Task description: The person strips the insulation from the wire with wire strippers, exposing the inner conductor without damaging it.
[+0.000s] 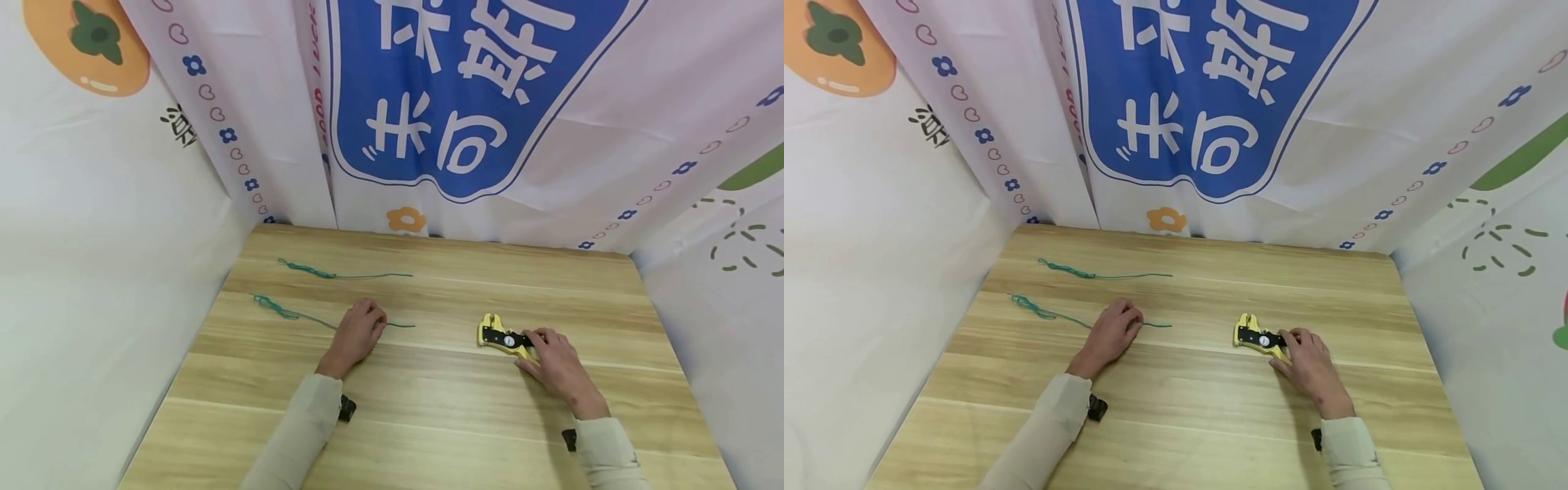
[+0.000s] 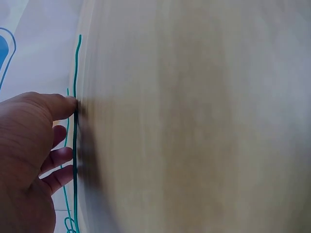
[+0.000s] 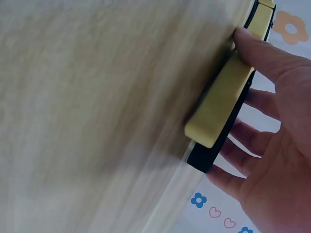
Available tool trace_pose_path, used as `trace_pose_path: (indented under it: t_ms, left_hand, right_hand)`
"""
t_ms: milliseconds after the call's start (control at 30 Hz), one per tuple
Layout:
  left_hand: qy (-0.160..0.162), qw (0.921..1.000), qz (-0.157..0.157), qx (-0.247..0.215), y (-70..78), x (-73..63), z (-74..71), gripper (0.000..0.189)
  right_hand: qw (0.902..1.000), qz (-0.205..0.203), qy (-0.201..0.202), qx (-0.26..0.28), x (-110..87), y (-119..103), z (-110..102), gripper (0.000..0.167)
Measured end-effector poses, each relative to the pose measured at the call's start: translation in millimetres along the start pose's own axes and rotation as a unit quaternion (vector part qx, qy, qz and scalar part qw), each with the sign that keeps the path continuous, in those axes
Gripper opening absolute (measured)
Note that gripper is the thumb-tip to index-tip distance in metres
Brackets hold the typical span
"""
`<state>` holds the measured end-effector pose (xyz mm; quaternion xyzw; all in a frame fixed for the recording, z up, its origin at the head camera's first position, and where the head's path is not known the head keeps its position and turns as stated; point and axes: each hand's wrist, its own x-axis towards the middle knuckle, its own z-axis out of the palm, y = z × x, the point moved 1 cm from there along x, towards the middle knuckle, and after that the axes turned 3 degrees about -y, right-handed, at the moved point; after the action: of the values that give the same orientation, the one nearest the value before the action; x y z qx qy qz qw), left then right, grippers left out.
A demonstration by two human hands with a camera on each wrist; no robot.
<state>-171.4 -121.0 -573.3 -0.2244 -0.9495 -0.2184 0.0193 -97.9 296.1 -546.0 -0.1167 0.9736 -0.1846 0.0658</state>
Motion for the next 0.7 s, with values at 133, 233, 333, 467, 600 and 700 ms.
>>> trace_pose_path:
  t_ms: [133,233,333,467,600,700]
  left_hand:
    - [-0.01,0.9998,-0.011,0.016,1.2,1.7,2.8,0.006]
    - [-0.007,0.9994,-0.001,0.034,2.5,2.5,3.7,0.008]
    - [-0.006,0.9986,0.013,0.051,2.8,2.1,4.4,0.01]
    - [-0.006,0.9977,0.031,0.06,2.1,0.8,4.3,0.011]
    - [-0.008,0.9968,0.041,0.068,1.1,1.2,3.7,0.009]
    - [-0.014,0.9965,0.039,0.072,1.9,2.6,1.7,0.009]
  right_hand:
    - [1.0,-0.001,-0.001,-0.008,0.4,-0.5,-0.2,0.06]
    - [0.9999,-0.004,0.002,-0.014,0.3,-1.5,-0.3,0.059]
    - [0.9998,-0.006,0.001,-0.016,-0.2,-2.5,-0.1,0.059]
    - [0.9996,-0.011,0.003,-0.025,-0.9,-3.6,0.4,0.058]
    - [0.9992,-0.018,0.007,-0.035,-0.8,-3.4,0.2,0.056]
    - [0.9991,-0.021,0.003,-0.036,-1.4,-3.4,-1.6,0.055]
